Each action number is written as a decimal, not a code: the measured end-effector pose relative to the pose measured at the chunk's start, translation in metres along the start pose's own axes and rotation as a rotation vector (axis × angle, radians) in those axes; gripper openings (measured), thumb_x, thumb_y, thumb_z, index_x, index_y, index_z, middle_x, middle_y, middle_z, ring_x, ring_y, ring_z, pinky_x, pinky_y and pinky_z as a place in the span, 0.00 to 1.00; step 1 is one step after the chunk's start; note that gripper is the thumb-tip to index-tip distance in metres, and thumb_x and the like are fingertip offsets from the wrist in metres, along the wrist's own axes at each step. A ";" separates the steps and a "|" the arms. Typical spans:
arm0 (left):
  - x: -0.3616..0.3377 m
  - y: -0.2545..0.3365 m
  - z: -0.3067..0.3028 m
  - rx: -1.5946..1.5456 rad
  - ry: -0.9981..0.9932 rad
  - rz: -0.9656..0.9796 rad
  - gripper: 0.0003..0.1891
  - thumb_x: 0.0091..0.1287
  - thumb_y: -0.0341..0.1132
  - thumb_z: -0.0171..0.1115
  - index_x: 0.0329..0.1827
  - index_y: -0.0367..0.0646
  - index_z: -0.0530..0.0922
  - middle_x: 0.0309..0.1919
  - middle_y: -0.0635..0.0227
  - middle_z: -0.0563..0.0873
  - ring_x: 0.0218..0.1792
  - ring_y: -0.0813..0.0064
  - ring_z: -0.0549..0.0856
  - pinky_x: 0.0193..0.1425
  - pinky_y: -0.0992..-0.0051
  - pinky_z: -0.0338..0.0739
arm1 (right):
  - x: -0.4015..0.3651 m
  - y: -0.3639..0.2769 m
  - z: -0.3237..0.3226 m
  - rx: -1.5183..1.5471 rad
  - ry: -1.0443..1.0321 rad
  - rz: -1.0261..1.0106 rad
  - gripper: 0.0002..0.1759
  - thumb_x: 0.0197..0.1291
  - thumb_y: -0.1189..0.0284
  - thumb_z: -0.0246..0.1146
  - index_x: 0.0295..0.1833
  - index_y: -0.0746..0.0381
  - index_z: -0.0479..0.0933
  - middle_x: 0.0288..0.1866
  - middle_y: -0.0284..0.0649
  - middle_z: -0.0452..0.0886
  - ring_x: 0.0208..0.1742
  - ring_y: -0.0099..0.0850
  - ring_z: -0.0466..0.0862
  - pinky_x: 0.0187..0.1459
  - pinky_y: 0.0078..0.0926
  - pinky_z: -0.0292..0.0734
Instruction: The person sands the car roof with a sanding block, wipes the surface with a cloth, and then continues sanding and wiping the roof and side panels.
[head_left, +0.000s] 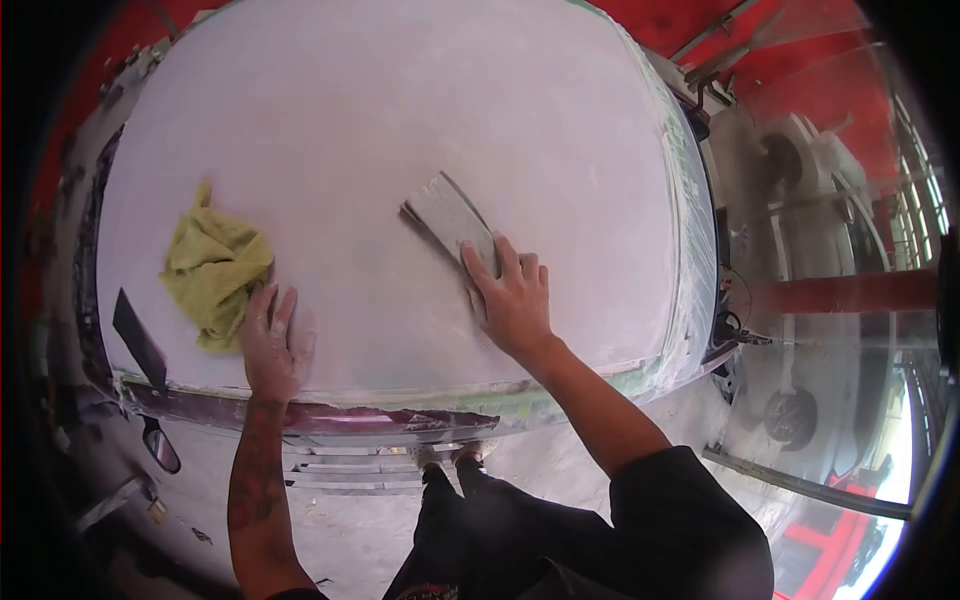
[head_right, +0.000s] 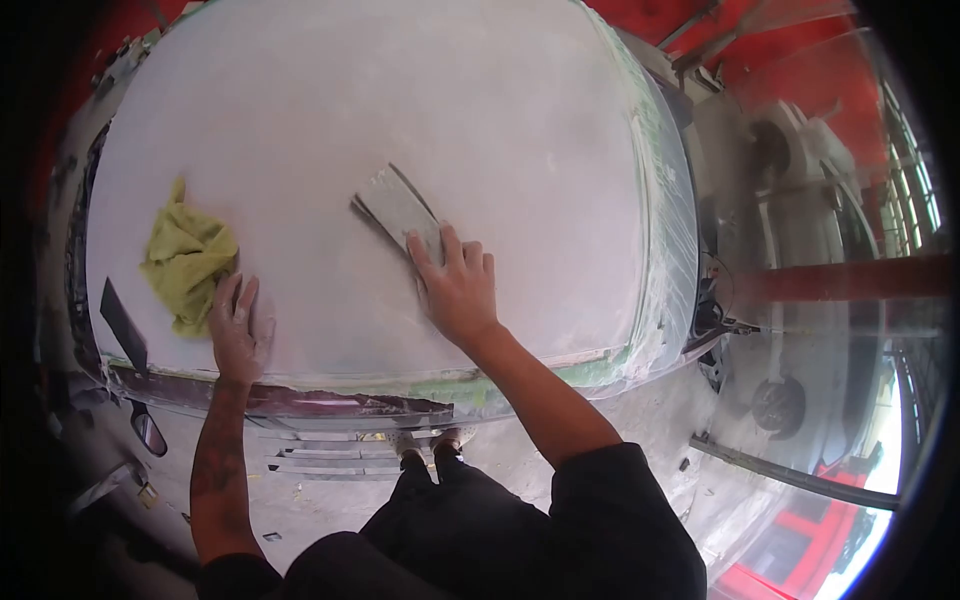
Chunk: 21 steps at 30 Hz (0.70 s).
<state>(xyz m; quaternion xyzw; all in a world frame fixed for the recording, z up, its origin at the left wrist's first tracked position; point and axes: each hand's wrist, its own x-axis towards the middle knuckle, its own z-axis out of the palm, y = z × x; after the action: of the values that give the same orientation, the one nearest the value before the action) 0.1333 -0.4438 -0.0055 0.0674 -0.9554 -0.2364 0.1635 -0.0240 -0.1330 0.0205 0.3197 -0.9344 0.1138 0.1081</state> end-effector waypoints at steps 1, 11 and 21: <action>-0.001 -0.001 0.001 -0.106 -0.006 -0.061 0.33 0.59 0.36 0.68 0.70 0.43 0.71 0.69 0.53 0.69 0.70 0.46 0.68 0.74 0.54 0.62 | 0.002 0.003 0.001 -0.023 0.011 -0.065 0.33 0.55 0.69 0.67 0.69 0.44 0.74 0.65 0.50 0.73 0.48 0.45 0.76 0.47 0.43 0.73; 0.003 0.000 -0.004 0.047 0.035 0.073 0.31 0.61 0.35 0.68 0.70 0.41 0.73 0.70 0.55 0.69 0.71 0.48 0.68 0.73 0.55 0.60 | 0.112 0.069 0.018 -0.233 0.033 0.194 0.29 0.64 0.62 0.63 0.71 0.47 0.71 0.64 0.50 0.75 0.54 0.48 0.77 0.49 0.47 0.76; 0.000 -0.003 -0.003 0.101 0.000 0.042 0.34 0.60 0.42 0.68 0.71 0.50 0.71 0.70 0.60 0.69 0.72 0.52 0.66 0.69 0.54 0.63 | 0.125 0.076 0.006 -0.183 0.037 0.145 0.24 0.65 0.62 0.64 0.67 0.41 0.76 0.66 0.47 0.74 0.56 0.47 0.76 0.54 0.46 0.74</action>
<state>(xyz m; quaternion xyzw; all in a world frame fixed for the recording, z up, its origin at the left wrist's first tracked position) 0.1345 -0.4479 -0.0042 0.0555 -0.9673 -0.1843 0.1649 -0.1680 -0.1476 0.0386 0.2377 -0.9595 0.0416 0.1453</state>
